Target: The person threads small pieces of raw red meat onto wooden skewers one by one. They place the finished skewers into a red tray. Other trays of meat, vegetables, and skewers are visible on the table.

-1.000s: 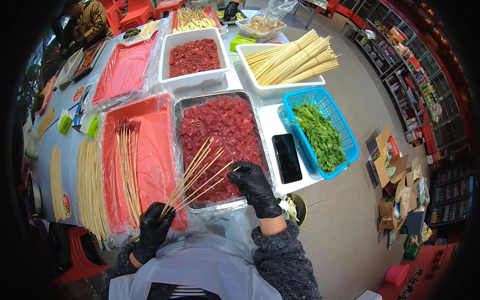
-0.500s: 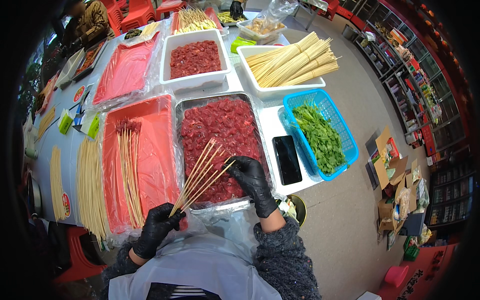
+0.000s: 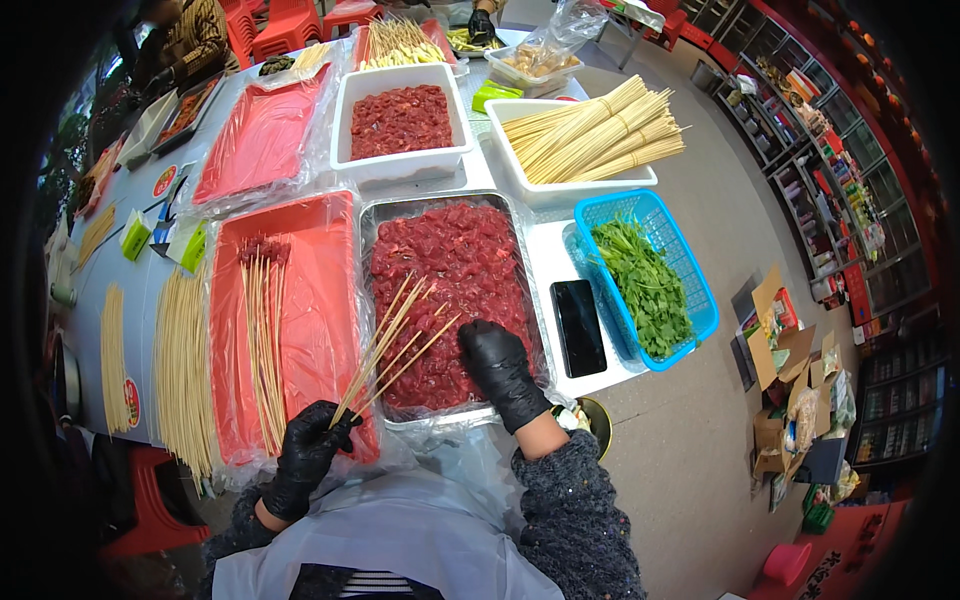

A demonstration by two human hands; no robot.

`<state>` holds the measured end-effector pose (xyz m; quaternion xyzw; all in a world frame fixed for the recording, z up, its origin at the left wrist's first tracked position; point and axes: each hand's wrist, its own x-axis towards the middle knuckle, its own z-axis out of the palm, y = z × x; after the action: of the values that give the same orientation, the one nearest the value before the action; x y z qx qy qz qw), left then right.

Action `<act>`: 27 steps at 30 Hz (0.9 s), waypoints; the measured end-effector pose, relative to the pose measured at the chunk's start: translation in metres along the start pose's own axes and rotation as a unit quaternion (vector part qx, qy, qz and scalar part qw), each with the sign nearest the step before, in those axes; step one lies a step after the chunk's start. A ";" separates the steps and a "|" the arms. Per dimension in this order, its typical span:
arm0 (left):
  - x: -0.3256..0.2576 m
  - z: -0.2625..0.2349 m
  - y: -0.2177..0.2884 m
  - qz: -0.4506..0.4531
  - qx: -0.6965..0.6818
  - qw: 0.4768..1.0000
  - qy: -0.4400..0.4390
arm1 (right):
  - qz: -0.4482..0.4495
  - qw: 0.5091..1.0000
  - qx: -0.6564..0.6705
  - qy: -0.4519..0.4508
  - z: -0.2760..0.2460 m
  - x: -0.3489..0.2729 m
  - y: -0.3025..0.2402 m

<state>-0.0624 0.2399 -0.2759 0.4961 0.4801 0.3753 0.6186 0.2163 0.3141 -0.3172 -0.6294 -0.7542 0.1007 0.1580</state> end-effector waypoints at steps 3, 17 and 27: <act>0.000 -0.001 -0.002 0.005 -0.002 1.000 0.003 | 0.002 1.000 -0.003 0.002 0.000 0.000 0.000; 0.000 -0.005 -0.003 0.051 0.083 0.995 0.020 | 0.104 0.956 0.270 0.051 -0.017 -0.004 0.000; 0.001 -0.001 0.012 0.151 0.261 0.952 0.047 | 0.224 0.680 0.693 0.083 -0.031 -0.019 0.017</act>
<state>-0.0630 0.2440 -0.2646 0.6886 0.5092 0.3492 0.3803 0.2462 0.2973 -0.2960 -0.4962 -0.2891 0.5742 0.5835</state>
